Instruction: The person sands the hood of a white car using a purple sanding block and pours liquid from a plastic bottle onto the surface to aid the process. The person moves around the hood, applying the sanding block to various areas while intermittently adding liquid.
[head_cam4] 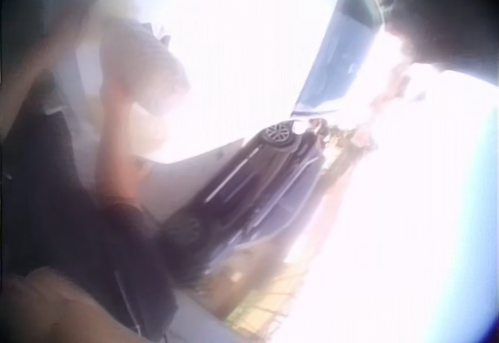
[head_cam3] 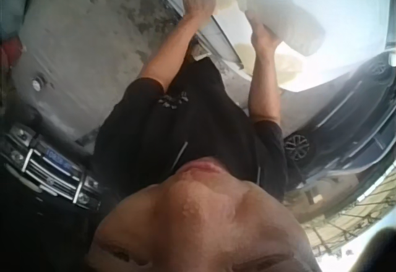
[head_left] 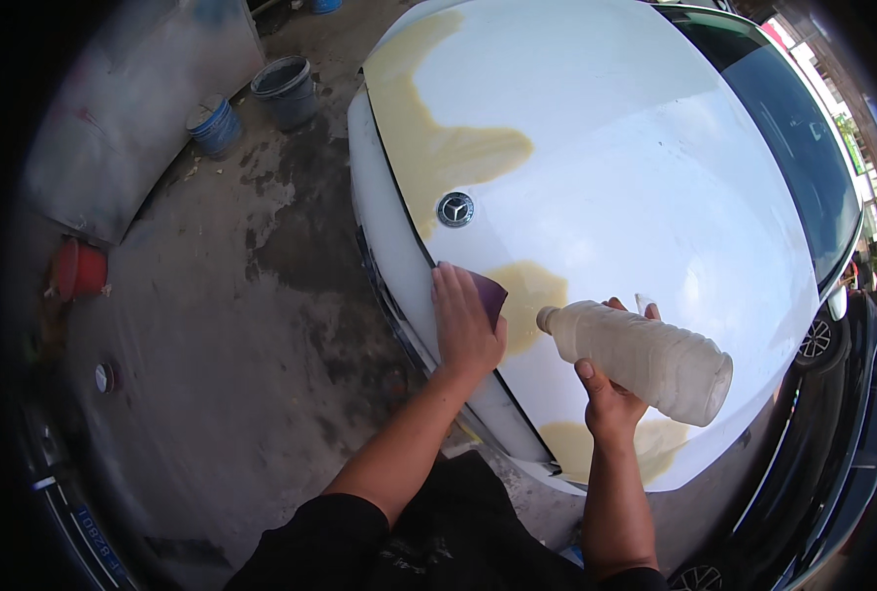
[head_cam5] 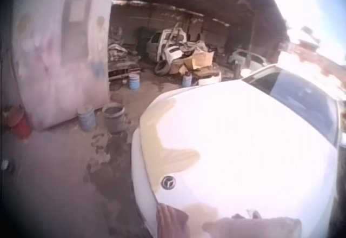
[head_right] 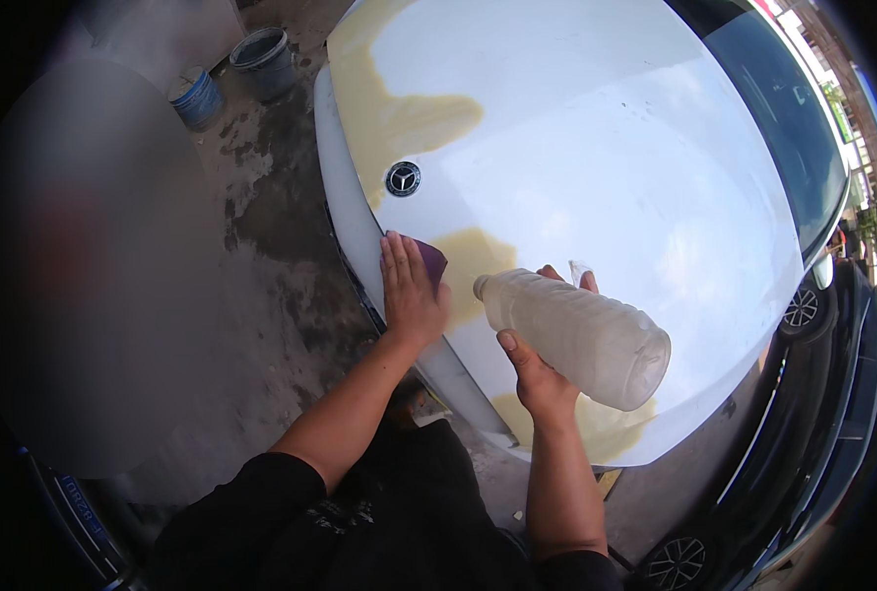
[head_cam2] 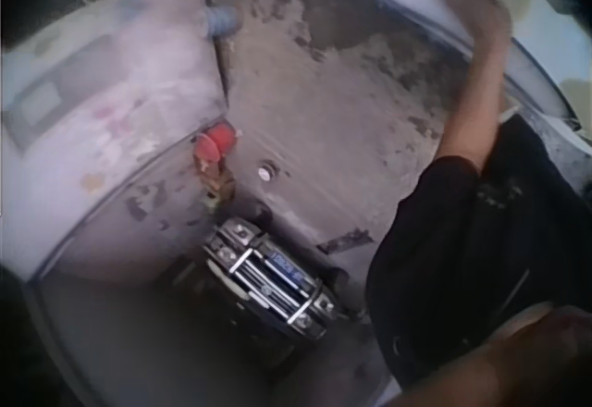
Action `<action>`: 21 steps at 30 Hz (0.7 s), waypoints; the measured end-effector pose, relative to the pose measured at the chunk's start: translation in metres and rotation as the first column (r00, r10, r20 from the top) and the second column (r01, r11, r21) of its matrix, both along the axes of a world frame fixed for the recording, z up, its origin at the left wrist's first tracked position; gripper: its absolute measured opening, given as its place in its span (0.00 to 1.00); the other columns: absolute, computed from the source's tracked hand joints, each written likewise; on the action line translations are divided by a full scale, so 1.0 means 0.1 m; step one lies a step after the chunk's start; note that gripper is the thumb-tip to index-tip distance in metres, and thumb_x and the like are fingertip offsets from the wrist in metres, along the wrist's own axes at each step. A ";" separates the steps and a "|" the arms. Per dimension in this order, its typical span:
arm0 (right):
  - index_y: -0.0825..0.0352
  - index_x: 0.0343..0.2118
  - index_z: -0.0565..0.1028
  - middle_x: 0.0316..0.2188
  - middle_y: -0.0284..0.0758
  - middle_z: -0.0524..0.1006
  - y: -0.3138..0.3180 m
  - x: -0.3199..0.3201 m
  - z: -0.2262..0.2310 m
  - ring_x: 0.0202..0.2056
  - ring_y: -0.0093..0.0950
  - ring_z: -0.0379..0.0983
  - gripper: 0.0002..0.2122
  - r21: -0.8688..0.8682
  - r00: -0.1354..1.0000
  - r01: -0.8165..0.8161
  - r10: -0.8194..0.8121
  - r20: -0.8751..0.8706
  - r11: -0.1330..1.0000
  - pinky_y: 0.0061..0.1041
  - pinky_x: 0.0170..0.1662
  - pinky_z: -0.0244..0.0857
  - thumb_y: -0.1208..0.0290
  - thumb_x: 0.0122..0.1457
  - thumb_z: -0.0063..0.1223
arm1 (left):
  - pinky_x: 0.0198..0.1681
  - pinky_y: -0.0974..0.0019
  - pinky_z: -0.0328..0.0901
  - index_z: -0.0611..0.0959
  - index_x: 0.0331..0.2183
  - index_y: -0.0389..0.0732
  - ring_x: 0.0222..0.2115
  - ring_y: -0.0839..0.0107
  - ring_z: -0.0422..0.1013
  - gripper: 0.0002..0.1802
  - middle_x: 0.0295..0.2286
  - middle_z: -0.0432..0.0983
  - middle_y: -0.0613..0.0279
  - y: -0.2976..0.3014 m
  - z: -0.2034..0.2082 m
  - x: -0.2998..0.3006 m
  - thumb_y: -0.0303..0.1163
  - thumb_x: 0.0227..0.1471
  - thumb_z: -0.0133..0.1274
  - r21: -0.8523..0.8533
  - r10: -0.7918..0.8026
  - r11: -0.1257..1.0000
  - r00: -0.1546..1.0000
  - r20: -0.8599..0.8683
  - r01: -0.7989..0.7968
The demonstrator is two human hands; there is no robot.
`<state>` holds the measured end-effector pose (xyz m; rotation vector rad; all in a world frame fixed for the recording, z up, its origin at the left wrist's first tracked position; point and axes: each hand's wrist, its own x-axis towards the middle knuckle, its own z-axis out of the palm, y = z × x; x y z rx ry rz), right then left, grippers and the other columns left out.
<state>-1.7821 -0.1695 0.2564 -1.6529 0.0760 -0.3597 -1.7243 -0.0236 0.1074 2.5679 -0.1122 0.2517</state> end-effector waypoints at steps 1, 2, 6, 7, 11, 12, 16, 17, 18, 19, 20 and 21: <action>0.69 0.67 0.42 0.58 0.46 0.65 0.02 0.00 0.01 0.58 0.38 0.63 0.51 -0.001 1.000 0.003 -0.003 0.007 1.000 0.40 0.60 0.60 0.63 0.49 0.71 | 0.67 0.41 0.37 0.51 0.59 0.18 0.64 0.31 0.38 0.52 0.61 0.41 0.25 0.08 -0.05 0.19 0.41 0.46 0.58 0.001 0.048 0.999 0.999 0.010 -0.048; 0.69 0.67 0.42 0.58 0.46 0.65 0.02 0.03 0.01 0.58 0.38 0.63 0.51 -0.001 1.000 0.008 -0.008 0.017 1.000 0.40 0.60 0.60 0.63 0.49 0.70 | 0.67 0.41 0.37 0.51 0.59 0.18 0.64 0.31 0.38 0.52 0.62 0.41 0.26 0.08 -0.01 0.21 0.41 0.46 0.58 0.023 -0.018 1.000 1.000 -0.015 0.018; 0.68 0.67 0.42 0.58 0.46 0.65 0.01 0.00 -0.03 0.58 0.38 0.63 0.51 0.030 0.999 0.049 -0.050 0.012 0.998 0.40 0.60 0.60 0.63 0.49 0.70 | 0.67 0.41 0.37 0.52 0.59 0.18 0.65 0.34 0.37 0.52 0.62 0.40 0.27 -0.20 0.13 0.07 0.44 0.47 0.58 0.039 -0.234 0.971 0.972 -0.034 0.236; 0.67 0.67 0.42 0.58 0.46 0.65 0.00 -0.02 -0.01 0.58 0.38 0.63 0.51 0.018 0.999 0.048 -0.048 -0.008 0.999 0.40 0.60 0.60 0.63 0.49 0.70 | 0.67 0.41 0.37 0.53 0.59 0.18 0.65 0.35 0.37 0.52 0.62 0.41 0.27 -0.28 0.12 0.16 0.44 0.47 0.58 0.015 -0.224 0.975 0.975 0.009 0.223; 0.67 0.67 0.42 0.59 0.46 0.64 0.06 0.01 -0.06 0.59 0.38 0.62 0.50 -0.001 0.996 0.085 -0.085 -0.010 0.996 0.41 0.61 0.60 0.64 0.49 0.70 | 0.68 0.44 0.32 0.52 0.61 0.21 0.66 0.38 0.35 0.49 0.63 0.40 0.28 -0.22 0.19 1.16 0.48 0.53 0.49 0.103 -0.136 0.984 0.987 -0.091 0.145; 0.67 0.67 0.42 0.59 0.46 0.65 0.07 0.02 -0.08 0.59 0.38 0.62 0.50 0.005 0.995 0.099 -0.099 0.004 0.995 0.41 0.61 0.60 0.64 0.49 0.70 | 0.68 0.44 0.31 0.51 0.61 0.21 0.66 0.38 0.35 0.49 0.63 0.40 0.28 -0.19 0.20 1.36 0.50 0.54 0.47 0.116 -0.072 0.989 0.988 -0.135 0.088; 0.67 0.67 0.43 0.58 0.46 0.65 0.07 0.03 -0.14 0.59 0.38 0.62 0.50 0.042 0.986 0.166 -0.167 0.018 0.985 0.42 0.61 0.60 0.64 0.49 0.70 | 0.68 0.46 0.30 0.50 0.62 0.22 0.66 0.40 0.35 0.48 0.64 0.39 0.30 -0.27 0.36 1.45 0.52 0.57 0.43 0.191 0.009 0.980 0.953 -0.303 0.052; 0.68 0.67 0.43 0.58 0.46 0.65 0.07 0.01 -0.15 0.59 0.38 0.62 0.50 0.054 0.984 0.178 -0.179 0.009 0.983 0.42 0.61 0.60 0.64 0.49 0.70 | 0.68 0.47 0.30 0.50 0.62 0.22 0.66 0.41 0.34 0.48 0.64 0.39 0.31 -0.36 0.44 1.38 0.51 0.57 0.43 0.217 0.023 0.975 0.942 -0.335 0.053; 0.67 0.67 0.43 0.59 0.46 0.64 0.06 -0.01 -0.15 0.59 0.38 0.62 0.50 0.044 0.984 0.178 -0.178 0.008 0.983 0.42 0.61 0.60 0.65 0.49 0.70 | 0.68 0.47 0.30 0.49 0.62 0.22 0.67 0.42 0.34 0.47 0.64 0.40 0.31 -0.41 0.48 1.34 0.51 0.57 0.43 0.242 0.039 0.969 0.930 -0.366 0.055; 0.67 0.67 0.43 0.59 0.46 0.64 0.05 -0.02 -0.16 0.59 0.38 0.62 0.50 0.034 0.984 0.177 -0.177 0.007 0.984 0.42 0.61 0.60 0.65 0.49 0.70 | 0.68 0.48 0.31 0.50 0.62 0.21 0.67 0.42 0.35 0.46 0.64 0.40 0.30 -0.37 0.44 1.41 0.50 0.58 0.42 0.198 0.044 0.980 0.935 -0.351 0.028; 0.67 0.67 0.43 0.59 0.46 0.64 0.05 0.01 -0.18 0.59 0.38 0.62 0.50 0.034 0.985 0.169 -0.170 0.017 0.985 0.42 0.61 0.59 0.65 0.49 0.70 | 0.68 0.47 0.32 0.51 0.61 0.20 0.66 0.41 0.36 0.46 0.63 0.41 0.28 -0.25 0.32 1.56 0.50 0.58 0.41 0.156 0.082 0.987 0.955 -0.286 -0.038; 0.67 0.67 0.43 0.59 0.46 0.64 0.06 0.01 -0.19 0.59 0.38 0.62 0.50 0.044 0.985 0.168 -0.169 0.025 0.985 0.42 0.61 0.60 0.65 0.49 0.70 | 0.68 0.47 0.32 0.51 0.61 0.20 0.66 0.40 0.36 0.46 0.63 0.41 0.28 -0.16 0.33 1.69 0.50 0.58 0.41 0.134 0.110 0.988 0.951 -0.288 -0.074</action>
